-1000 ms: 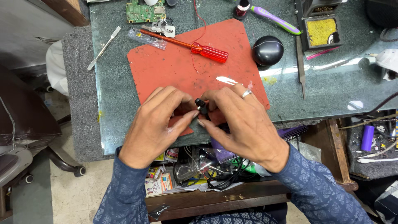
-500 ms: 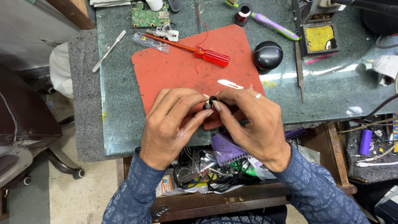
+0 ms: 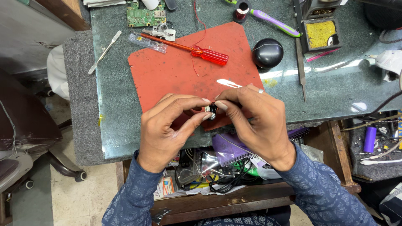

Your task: The person disassembles a black earbud using a small blade, removes a yellow foam piece, and uses a soldering iron to work on the internal components. The person then reassembles the earbud and places it on the workbench.

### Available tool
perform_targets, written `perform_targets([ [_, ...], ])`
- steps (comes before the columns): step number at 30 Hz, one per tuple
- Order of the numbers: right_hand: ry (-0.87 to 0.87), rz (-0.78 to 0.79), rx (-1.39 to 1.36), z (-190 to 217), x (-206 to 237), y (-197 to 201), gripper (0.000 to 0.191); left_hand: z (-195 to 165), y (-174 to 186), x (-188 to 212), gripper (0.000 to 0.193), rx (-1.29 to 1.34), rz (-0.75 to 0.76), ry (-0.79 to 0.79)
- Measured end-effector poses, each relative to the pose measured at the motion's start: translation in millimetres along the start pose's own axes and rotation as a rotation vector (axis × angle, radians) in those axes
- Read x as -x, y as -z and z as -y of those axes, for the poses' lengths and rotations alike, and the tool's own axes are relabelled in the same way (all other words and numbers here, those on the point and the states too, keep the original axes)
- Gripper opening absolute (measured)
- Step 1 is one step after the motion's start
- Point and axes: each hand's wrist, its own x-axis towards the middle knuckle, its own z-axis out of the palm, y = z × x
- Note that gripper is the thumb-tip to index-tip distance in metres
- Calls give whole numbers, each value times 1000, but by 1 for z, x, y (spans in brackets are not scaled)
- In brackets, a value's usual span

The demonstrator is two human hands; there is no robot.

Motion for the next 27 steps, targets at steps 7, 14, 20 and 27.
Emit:
perform_targets([
  [7,-79,25,-206,1,-1,-1,10,-2,2,1,22,1,-58,-63],
  [14,154,-27,-14,5,-2,7,22,-2,1,4,26,-59,-105,-154],
  [20,142,33,-76,5,-1,6,25,-1,0,5,27,-110,-115,-200],
  [27,156,35,-69,5,-1,6,27,-3,1,5,28,-161,-101,-245],
])
